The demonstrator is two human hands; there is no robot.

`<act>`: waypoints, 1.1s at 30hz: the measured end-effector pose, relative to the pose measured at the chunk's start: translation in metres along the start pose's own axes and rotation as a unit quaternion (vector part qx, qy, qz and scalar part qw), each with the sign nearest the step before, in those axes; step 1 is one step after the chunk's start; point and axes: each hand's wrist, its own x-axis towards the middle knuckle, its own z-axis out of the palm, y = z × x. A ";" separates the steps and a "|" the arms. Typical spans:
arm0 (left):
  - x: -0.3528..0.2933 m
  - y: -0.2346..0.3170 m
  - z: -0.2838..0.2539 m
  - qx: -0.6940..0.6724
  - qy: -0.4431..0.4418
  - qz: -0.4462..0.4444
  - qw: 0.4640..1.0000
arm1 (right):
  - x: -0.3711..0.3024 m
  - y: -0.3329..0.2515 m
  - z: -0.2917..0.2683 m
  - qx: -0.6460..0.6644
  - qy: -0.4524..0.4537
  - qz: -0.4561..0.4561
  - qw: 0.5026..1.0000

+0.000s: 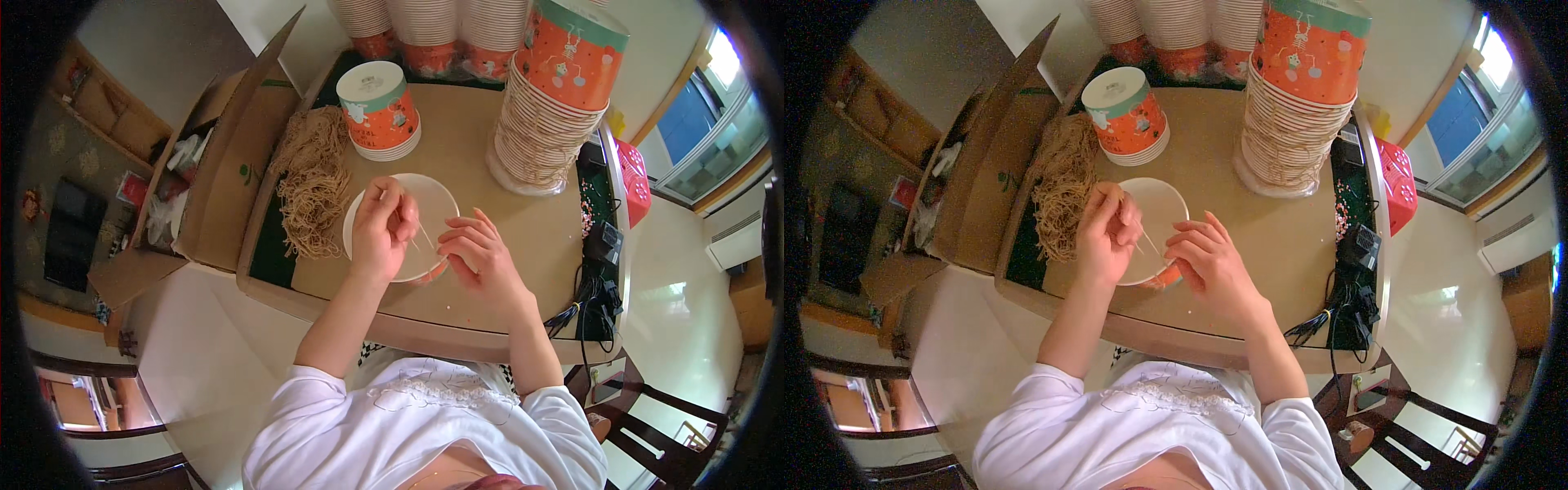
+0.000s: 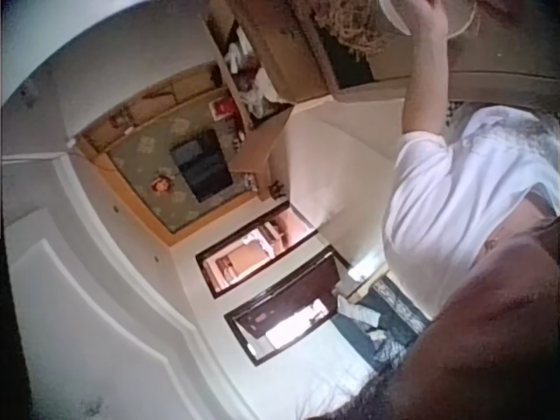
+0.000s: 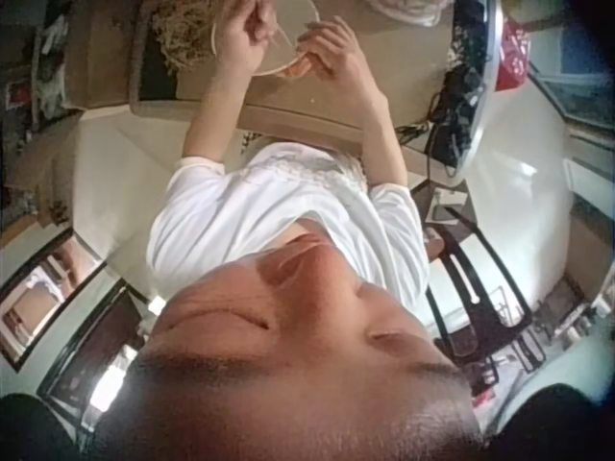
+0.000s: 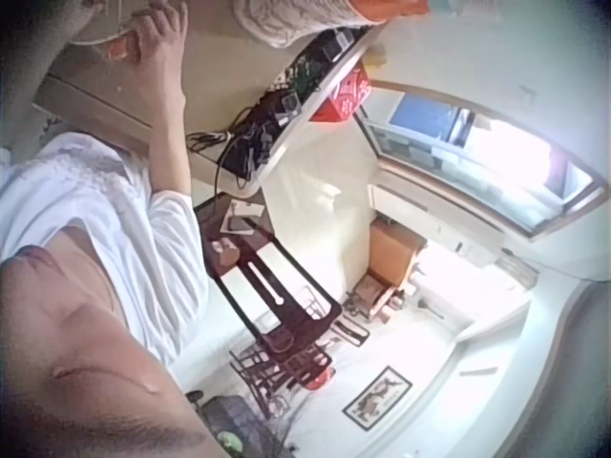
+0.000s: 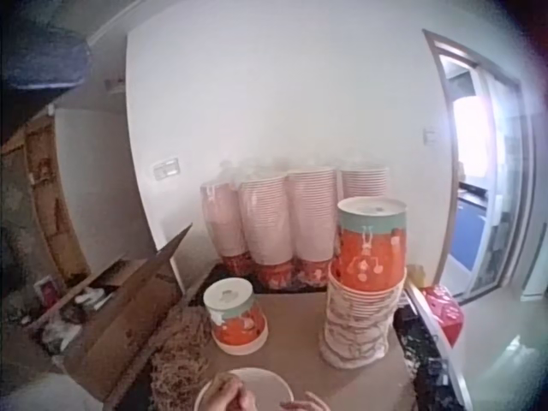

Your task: Untying bundles of paper cups by removing strings or elastic bands and stacking them.

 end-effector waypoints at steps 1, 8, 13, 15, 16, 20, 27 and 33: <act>0.000 -0.003 -0.005 -0.033 0.011 0.003 0.999 | -0.001 0.001 0.001 0.001 0.004 0.000 1.000; 0.004 -0.005 -0.008 -0.074 0.022 0.015 0.997 | 0.004 0.003 0.007 0.051 0.024 -0.004 0.998; 0.007 -0.005 -0.004 -0.071 -0.004 -0.010 0.997 | 0.010 -0.004 0.012 0.037 0.027 0.057 0.997; 0.009 -0.008 -0.006 -0.081 -0.036 -0.013 0.996 | 0.010 -0.002 0.017 0.038 0.040 0.072 0.996; 0.010 -0.009 -0.007 -0.091 -0.068 -0.016 0.993 | 0.011 0.000 0.020 0.060 0.047 0.077 0.994; 0.013 -0.014 -0.013 -0.097 -0.060 -0.015 0.993 | 0.011 0.003 0.022 0.141 0.025 0.107 0.984; 0.017 -0.006 -0.014 -0.075 -0.019 0.021 0.997 | 0.011 -0.003 0.014 0.029 0.019 0.099 0.995; 0.017 0.028 -0.004 0.376 -0.190 0.108 0.901 | 0.007 -0.032 0.014 -0.088 0.002 0.146 0.985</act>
